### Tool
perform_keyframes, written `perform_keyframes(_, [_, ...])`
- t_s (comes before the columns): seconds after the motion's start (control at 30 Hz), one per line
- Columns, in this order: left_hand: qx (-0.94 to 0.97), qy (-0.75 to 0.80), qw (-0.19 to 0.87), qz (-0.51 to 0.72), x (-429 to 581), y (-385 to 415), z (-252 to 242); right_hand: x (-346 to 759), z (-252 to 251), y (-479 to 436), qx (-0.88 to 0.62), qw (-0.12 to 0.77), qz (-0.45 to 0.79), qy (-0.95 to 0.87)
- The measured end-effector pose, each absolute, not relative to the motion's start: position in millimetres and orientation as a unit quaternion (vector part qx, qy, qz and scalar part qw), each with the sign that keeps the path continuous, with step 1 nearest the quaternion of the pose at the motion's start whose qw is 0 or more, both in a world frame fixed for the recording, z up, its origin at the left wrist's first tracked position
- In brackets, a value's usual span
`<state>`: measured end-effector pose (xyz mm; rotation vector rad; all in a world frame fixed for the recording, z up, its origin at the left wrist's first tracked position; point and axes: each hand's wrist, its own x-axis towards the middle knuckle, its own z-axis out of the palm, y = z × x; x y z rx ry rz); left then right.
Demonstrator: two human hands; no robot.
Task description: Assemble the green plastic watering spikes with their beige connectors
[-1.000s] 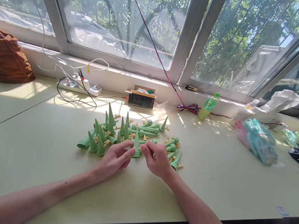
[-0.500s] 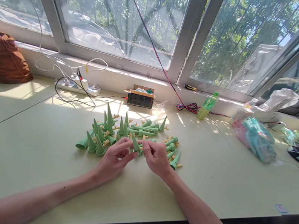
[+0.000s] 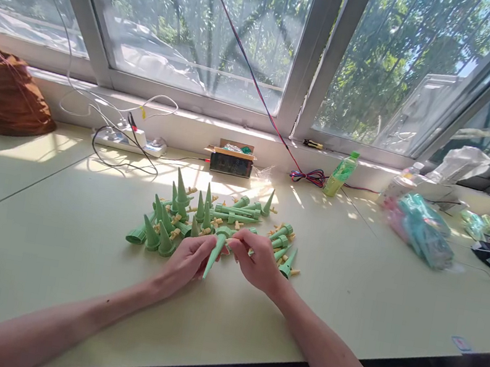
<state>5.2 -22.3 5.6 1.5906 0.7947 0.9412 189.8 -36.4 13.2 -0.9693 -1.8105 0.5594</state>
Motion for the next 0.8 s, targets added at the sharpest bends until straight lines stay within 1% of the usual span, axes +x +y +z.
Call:
perform_keyframes(0.33, [0.675, 0.314, 0.549, 0.380, 3.6, -23.4, 11.3, 190.2, 13.1, -37.4, -0.408, 0.487, 0.247, -0.732])
perform_keyframes(0.57, [0.683, 0.310, 0.526, 0.400, 5.0, -25.2, 12.1, 189.8, 13.0, -37.0, -0.427, 0.486, 0.265, -0.715])
perform_keyframes(0.8, [0.696, 0.300, 0.485, 0.436, 6.2, -24.2, 7.5, 188.5, 15.6, -36.1, -0.429, 0.479, 0.254, -0.723])
